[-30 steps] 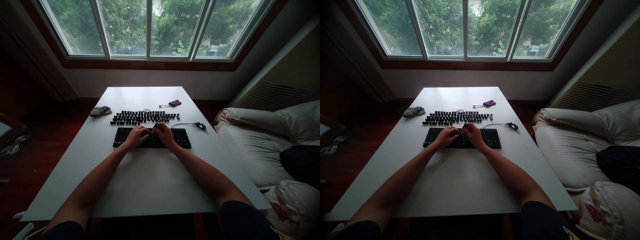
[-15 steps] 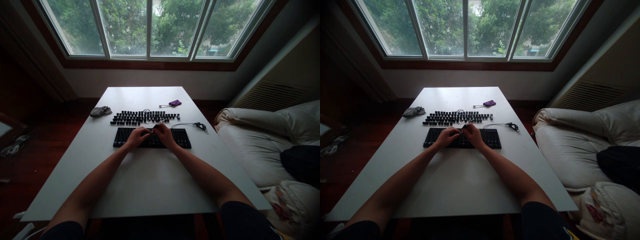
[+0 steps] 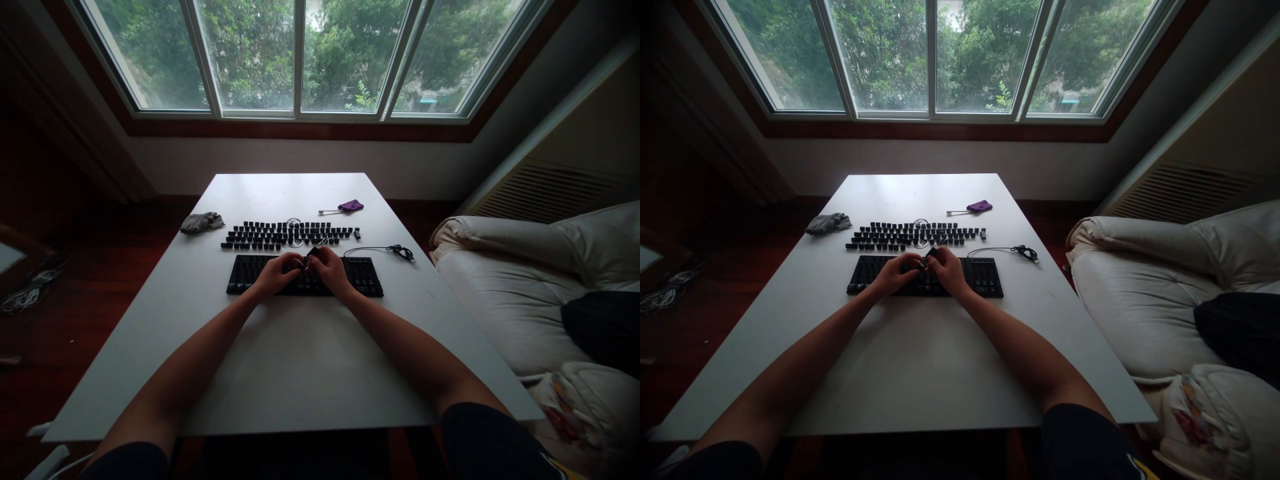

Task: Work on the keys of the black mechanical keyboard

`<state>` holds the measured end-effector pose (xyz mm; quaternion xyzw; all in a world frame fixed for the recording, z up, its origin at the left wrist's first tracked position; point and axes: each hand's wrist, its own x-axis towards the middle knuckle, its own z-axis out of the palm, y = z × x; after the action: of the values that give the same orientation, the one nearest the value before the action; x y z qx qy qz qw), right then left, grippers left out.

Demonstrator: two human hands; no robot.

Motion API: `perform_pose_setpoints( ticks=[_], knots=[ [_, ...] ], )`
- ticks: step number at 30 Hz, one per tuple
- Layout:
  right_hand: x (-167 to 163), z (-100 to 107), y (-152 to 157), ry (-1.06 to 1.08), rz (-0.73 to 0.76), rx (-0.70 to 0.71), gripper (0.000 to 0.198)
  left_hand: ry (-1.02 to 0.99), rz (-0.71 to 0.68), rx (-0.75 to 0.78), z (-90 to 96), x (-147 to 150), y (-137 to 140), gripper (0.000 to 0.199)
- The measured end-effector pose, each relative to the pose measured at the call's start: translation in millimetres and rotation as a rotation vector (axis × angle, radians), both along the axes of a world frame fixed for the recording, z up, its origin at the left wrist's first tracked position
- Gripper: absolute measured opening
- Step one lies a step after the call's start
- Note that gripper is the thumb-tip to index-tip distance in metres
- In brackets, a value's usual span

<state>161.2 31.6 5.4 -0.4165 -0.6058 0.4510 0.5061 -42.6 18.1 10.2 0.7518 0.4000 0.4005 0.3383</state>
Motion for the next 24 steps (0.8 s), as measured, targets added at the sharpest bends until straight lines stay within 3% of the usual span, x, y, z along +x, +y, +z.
perform_pose_setpoints(
  ticks=[8,12,17,24],
  knots=[
    [-1,-2,2,0.009,0.007,-0.032,0.028,0.114,0.069,0.112,5.2,6,-8,0.033],
    [0,-2,3,0.014,0.047,-0.07,0.029,0.26,0.004,0.212,14.1,3,-9,0.022],
    [2,-3,4,0.06,0.094,-0.14,0.031,0.333,-0.058,0.241,16.4,-2,-6,0.024],
    [4,0,5,0.099,0.168,-0.234,0.032,0.276,-0.089,0.265,11.5,-3,-4,0.023]
  ],
)
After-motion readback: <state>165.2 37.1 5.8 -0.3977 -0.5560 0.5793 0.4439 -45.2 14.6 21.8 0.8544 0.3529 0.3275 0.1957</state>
